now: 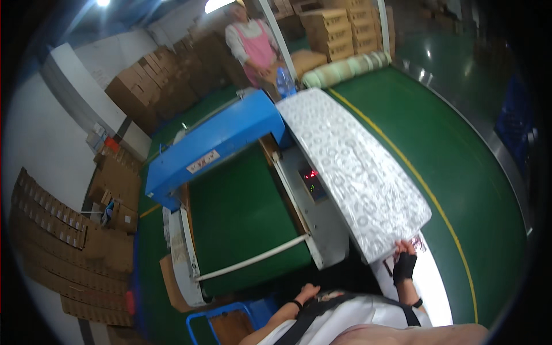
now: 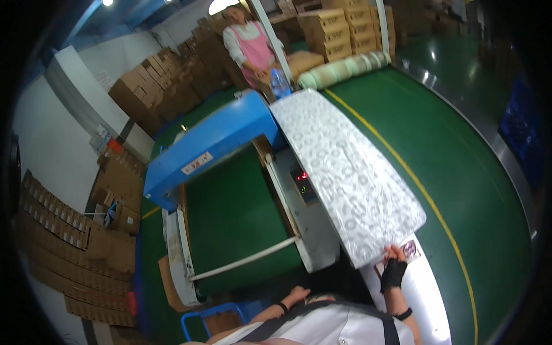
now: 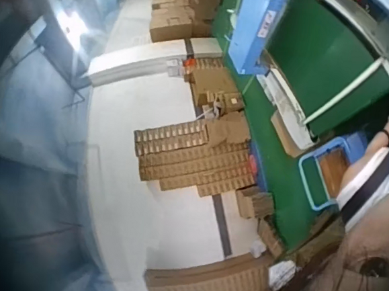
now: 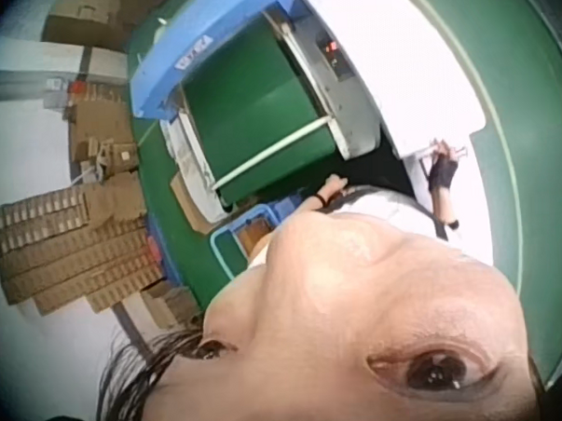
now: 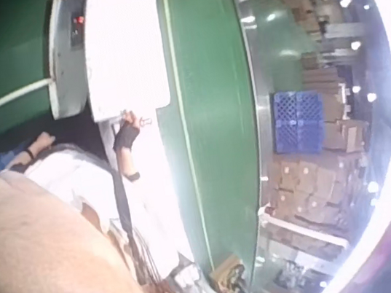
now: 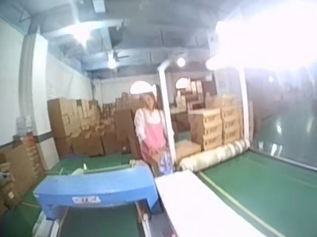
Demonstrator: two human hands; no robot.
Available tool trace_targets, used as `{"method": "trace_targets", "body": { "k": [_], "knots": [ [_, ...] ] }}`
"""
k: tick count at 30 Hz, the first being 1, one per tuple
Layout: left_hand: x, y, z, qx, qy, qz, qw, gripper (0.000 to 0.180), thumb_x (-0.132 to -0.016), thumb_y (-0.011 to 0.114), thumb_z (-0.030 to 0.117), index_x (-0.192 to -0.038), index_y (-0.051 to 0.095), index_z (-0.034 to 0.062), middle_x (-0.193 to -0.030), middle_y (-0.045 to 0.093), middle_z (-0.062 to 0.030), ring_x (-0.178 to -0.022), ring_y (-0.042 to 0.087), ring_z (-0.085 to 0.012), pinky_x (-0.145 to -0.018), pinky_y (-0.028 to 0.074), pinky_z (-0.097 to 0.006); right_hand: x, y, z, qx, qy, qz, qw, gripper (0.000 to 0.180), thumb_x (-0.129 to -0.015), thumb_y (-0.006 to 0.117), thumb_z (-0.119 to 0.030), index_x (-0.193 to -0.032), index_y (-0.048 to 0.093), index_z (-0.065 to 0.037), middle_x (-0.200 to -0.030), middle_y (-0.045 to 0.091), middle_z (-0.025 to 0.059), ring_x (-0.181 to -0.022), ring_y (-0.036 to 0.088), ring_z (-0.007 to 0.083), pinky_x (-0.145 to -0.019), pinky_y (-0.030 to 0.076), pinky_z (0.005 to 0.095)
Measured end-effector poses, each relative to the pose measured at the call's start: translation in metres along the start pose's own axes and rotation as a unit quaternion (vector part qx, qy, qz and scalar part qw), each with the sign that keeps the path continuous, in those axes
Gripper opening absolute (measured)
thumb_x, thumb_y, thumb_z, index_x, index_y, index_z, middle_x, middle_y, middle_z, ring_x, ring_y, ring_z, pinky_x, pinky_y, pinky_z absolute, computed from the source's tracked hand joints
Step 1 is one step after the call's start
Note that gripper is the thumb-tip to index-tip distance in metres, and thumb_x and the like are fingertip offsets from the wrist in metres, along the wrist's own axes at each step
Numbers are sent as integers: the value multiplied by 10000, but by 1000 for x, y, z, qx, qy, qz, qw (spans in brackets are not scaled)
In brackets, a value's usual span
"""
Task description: The recorder stands at a conveyor belt and gestures with their hands while interacting with a coworker, seemingly explaining or demonstrating a process.
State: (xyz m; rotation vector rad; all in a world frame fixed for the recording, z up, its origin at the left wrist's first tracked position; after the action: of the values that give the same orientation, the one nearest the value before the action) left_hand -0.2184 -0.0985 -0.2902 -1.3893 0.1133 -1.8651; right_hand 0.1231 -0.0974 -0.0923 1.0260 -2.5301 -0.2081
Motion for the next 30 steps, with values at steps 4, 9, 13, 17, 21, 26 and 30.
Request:
{"method": "trace_targets", "body": {
  "k": [4,9,13,17,21,26,30],
  "knots": [
    [11,3,16,5,-41,-28,999,388,-699,488,401,-598,579,37,-563,562,-75,-472,522,-172,-477,427,-289,42,-9,-23,-2,3,-38,999,170,-762,442,-71,-910,480,4,-798,553,95,-549,440,73,-501,377,195],
    [14,-6,42,-2,-6,-19,1000,389,-700,490,383,-598,578,17,-590,566,-101,-555,540,-209,-550,430,-299,68,-14,-35,98,51,-241,964,192,-746,468,-80,-916,486,8,-775,572,93,-593,475,86,-538,393,200],
    [4,2,27,-41,49,15,998,385,-702,481,377,-604,589,20,-550,565,-88,-509,553,-203,-526,451,-310,110,-3,-60,264,75,-397,876,267,-753,486,-100,-994,462,13,-817,582,79,-723,530,119,-662,422,231],
    [21,10,57,-51,34,7,998,362,-696,499,364,-620,590,22,-570,571,-95,-539,557,-202,-541,444,-295,116,-50,-1,242,159,-417,862,277,-773,481,-73,-1040,446,-8,-854,571,89,-818,529,137,-771,394,249],
    [27,21,53,-67,35,1,997,352,-684,516,371,-606,583,34,-570,570,-85,-549,554,-194,-557,440,-299,112,-59,13,291,259,-375,841,238,-787,478,-92,-1010,475,-9,-837,573,79,-801,530,121,-757,398,231],
    [39,29,42,-87,96,16,991,395,-688,495,403,-594,590,31,-592,575,-99,-589,561,-219,-599,439,-309,108,-78,60,280,347,-387,807,257,-779,502,-115,-1014,475,-15,-813,573,80,-771,534,126,-732,405,231],
    [45,30,22,-58,33,9,998,402,-690,484,420,-607,602,45,-616,584,-93,-645,567,-226,-641,434,-314,105,-70,71,325,438,-369,753,304,-769,502,-58,-1068,452,-47,-889,550,83,-819,513,130,-758,393,215]
  ]
}}
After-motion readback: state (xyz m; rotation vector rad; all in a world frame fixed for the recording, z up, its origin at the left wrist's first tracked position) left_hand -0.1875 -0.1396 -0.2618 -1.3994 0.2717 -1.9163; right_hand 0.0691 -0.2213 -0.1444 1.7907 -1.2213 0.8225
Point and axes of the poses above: each hand's wrist, its own x-axis away from the middle knuckle, its own y-axis out of the palm, z = x × y, the point moved 5 cm from there along -x, towards the middle knuckle
